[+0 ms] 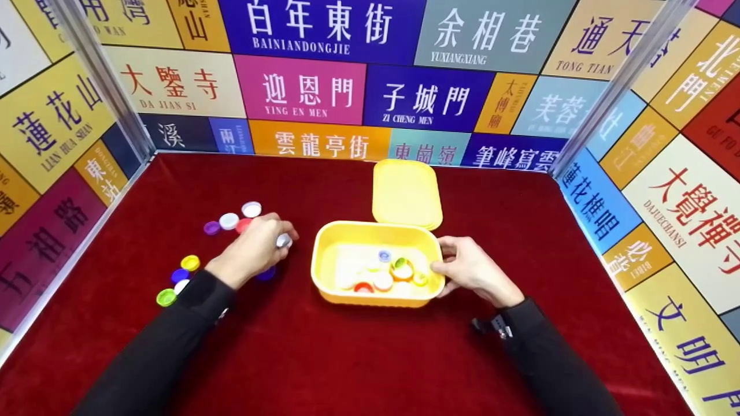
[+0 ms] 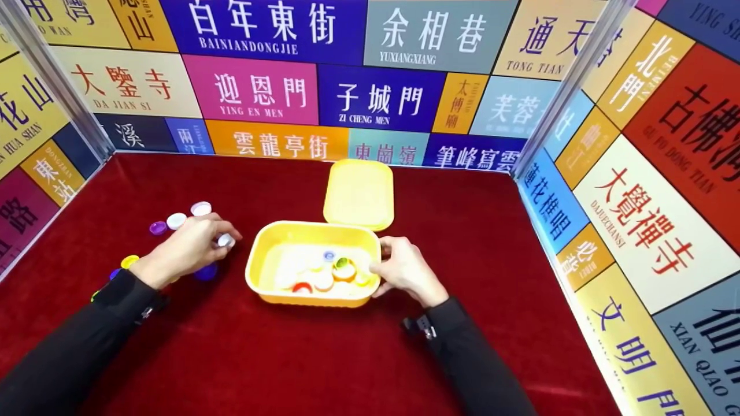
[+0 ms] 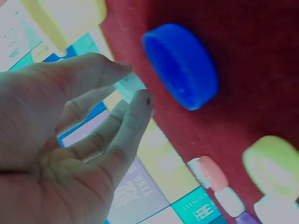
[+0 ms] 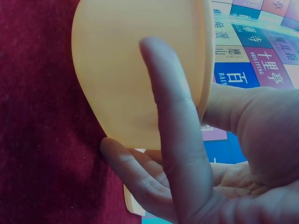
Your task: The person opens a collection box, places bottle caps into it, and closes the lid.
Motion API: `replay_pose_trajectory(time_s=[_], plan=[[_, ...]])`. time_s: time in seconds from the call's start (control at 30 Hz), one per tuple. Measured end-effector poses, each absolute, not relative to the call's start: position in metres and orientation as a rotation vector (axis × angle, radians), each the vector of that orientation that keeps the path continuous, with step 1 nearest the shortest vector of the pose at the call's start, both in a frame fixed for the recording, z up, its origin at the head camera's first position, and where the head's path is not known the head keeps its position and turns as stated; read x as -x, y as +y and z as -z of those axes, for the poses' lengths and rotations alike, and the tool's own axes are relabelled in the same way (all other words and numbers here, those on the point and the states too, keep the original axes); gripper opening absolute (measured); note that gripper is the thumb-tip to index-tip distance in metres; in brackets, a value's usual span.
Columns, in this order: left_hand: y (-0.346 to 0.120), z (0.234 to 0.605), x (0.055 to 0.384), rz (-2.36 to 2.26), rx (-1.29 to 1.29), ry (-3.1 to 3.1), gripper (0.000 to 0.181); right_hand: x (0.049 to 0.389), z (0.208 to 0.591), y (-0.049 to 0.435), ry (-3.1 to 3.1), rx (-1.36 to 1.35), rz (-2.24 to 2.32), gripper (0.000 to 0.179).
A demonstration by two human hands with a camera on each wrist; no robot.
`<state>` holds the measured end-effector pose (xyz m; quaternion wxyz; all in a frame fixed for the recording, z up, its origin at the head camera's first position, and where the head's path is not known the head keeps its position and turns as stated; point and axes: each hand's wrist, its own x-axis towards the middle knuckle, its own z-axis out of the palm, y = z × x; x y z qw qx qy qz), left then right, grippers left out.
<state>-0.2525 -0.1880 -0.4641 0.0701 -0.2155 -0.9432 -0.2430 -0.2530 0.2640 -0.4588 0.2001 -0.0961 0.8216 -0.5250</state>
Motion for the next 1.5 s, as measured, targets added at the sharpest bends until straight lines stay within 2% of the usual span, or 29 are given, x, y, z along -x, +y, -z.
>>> replay_pose_trajectory(time_s=[0.23,0.5,0.9,1.5], plan=[[-0.169,0.444,0.247,0.814,0.616,-2.725,0.022,0.253,0.457,0.264,2.296,0.259,1.466,0.051],[-0.142,0.433,0.239,0.869,0.740,-2.629,0.021,0.254,0.458,0.266,2.286,0.269,1.472,0.053],[-0.108,0.442,0.240,0.666,0.979,-2.697,0.020,0.255,0.460,0.264,2.288,0.242,1.475,0.051],[-0.095,0.447,0.242,0.589,0.971,-2.823,0.026,0.253,0.459,0.262,2.278,0.229,1.476,0.051]])
